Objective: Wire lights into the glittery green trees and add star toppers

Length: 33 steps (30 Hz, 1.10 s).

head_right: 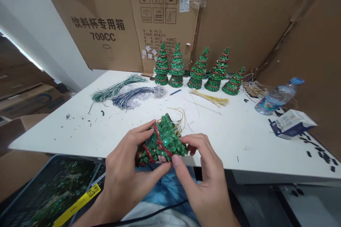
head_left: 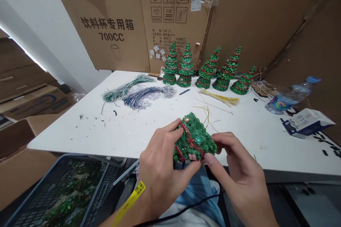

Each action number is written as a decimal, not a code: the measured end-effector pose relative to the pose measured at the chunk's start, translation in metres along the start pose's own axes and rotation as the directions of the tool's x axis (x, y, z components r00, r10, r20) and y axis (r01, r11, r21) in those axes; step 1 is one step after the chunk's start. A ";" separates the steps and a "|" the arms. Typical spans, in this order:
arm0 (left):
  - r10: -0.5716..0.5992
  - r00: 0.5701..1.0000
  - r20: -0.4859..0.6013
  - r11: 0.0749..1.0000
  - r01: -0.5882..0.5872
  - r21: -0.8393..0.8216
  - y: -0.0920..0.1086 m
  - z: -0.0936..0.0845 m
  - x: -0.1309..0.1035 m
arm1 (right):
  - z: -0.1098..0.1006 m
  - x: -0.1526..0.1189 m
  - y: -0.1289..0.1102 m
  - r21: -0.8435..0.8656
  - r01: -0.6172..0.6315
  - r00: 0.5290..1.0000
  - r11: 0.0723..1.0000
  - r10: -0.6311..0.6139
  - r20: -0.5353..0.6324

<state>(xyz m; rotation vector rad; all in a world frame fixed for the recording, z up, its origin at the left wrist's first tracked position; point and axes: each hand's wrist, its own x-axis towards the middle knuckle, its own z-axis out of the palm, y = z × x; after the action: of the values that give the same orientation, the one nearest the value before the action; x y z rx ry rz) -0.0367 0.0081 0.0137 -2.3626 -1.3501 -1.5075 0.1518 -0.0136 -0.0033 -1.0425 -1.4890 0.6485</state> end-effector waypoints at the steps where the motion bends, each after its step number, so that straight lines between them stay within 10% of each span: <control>1: 0.003 1.000 0.005 1.000 -0.003 0.004 0.001 0.000 0.000 | -0.001 0.000 0.001 0.016 -0.012 1.000 1.000 0.012 0.007; 8: 0.031 0.999 0.010 0.999 -0.031 0.009 0.002 0.000 0.004 | -0.013 0.004 0.012 0.123 -0.112 0.986 0.986 0.095 0.141; 20: 0.048 0.997 0.055 0.999 -0.049 0.014 0.000 -0.002 0.005 | -0.008 0.006 0.002 -0.103 0.035 0.999 0.994 -0.037 -0.015; 33: -0.052 0.995 0.080 0.989 0.063 -0.137 -0.009 0.001 0.004 | -0.009 0.004 0.012 0.119 -0.169 0.983 0.978 0.159 0.088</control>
<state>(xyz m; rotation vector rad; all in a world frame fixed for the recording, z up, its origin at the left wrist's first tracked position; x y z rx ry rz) -0.0417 0.0168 0.0130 -2.5092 -1.3832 -1.5930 0.1642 -0.0058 -0.0100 -1.0599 -1.4181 0.8981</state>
